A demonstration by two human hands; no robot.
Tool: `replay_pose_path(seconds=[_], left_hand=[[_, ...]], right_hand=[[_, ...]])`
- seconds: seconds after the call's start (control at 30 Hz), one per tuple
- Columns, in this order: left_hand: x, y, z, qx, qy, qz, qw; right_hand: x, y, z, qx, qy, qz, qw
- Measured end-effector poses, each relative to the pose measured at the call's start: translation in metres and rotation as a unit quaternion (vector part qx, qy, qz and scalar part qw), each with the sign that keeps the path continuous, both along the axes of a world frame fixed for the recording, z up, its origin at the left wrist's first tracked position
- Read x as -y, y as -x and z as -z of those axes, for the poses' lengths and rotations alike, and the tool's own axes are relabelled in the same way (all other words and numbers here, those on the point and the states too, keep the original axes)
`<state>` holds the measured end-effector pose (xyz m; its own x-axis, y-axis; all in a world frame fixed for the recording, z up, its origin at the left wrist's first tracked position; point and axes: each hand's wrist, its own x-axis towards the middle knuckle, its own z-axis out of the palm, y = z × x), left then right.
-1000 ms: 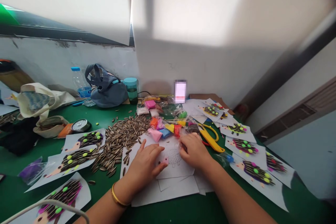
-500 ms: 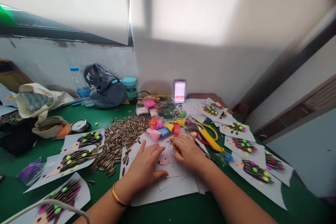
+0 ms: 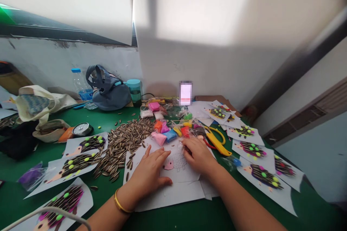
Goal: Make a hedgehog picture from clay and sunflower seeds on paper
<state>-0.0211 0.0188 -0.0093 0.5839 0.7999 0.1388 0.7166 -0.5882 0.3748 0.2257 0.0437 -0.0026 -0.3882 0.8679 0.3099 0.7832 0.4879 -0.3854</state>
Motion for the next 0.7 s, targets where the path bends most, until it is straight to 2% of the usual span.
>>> replay_pose_path(seconds=[0.23, 0.43, 0.6, 0.7], left_hand=[[0.0, 0.0, 0.002, 0.011, -0.009, 0.001, 1.0], [0.0, 0.001, 0.003, 0.023, -0.028, 0.001, 0.999], [0.001, 0.0, -0.001, 0.082, -0.06, -0.009, 0.995], [0.005, -0.003, -0.008, 0.147, -0.036, -0.042, 0.988]], right_hand=[[-0.002, -0.01, 0.002, -0.028, -0.007, 0.008, 1.0], [-0.001, -0.01, 0.0, -0.055, -0.01, -0.012, 0.998], [0.004, -0.002, -0.006, -0.098, -0.026, -0.067, 0.993], [0.013, 0.01, -0.011, -0.123, -0.03, -0.114, 0.985]])
